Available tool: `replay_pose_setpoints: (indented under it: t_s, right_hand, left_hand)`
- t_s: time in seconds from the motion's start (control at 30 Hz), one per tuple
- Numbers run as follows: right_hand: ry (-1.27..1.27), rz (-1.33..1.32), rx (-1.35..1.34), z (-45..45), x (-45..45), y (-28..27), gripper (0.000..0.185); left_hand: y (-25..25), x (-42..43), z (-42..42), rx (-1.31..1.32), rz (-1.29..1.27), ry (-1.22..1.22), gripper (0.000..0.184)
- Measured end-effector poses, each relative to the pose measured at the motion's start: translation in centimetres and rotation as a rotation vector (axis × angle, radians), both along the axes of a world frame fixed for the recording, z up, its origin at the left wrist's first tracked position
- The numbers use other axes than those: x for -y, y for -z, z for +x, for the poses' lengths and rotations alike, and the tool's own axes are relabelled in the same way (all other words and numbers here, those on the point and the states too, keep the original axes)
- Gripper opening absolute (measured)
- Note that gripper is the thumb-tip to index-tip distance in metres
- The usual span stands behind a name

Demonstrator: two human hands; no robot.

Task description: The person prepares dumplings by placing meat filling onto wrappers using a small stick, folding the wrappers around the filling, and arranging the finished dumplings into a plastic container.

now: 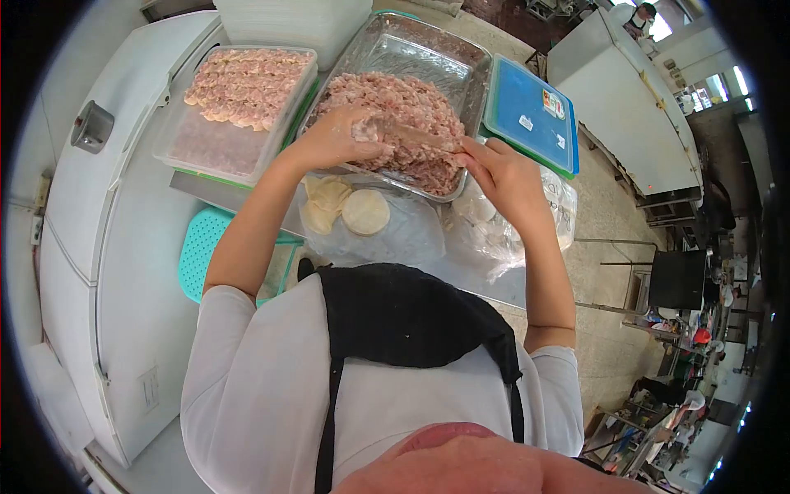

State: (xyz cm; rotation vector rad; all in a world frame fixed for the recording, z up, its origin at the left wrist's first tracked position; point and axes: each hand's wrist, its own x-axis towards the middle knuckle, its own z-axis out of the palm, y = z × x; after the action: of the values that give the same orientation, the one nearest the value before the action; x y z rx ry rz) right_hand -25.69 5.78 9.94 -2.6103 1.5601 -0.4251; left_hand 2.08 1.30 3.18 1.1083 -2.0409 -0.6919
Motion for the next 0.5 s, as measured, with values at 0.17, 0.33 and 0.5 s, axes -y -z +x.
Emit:
replay_pose_setpoints:
  t_s: [0.17,0.33,0.5]
  right_hand:
    - [-0.096,-0.132,0.062,4.7,-1.4,0.5,0.026]
    - [-0.113,0.053,0.285,9.0,-1.8,-2.8,0.026]
    - [-0.131,0.166,0.182,15.3,-1.4,0.2,0.028]
  left_hand:
    - [-0.2,0.3,4.5,0.003,0.082,0.06,0.058]
    - [-2.9,-2.2,9.8,-0.021,0.105,0.013,0.052]
    - [-2.6,-3.0,15.5,0.057,0.0,-0.067,0.049]
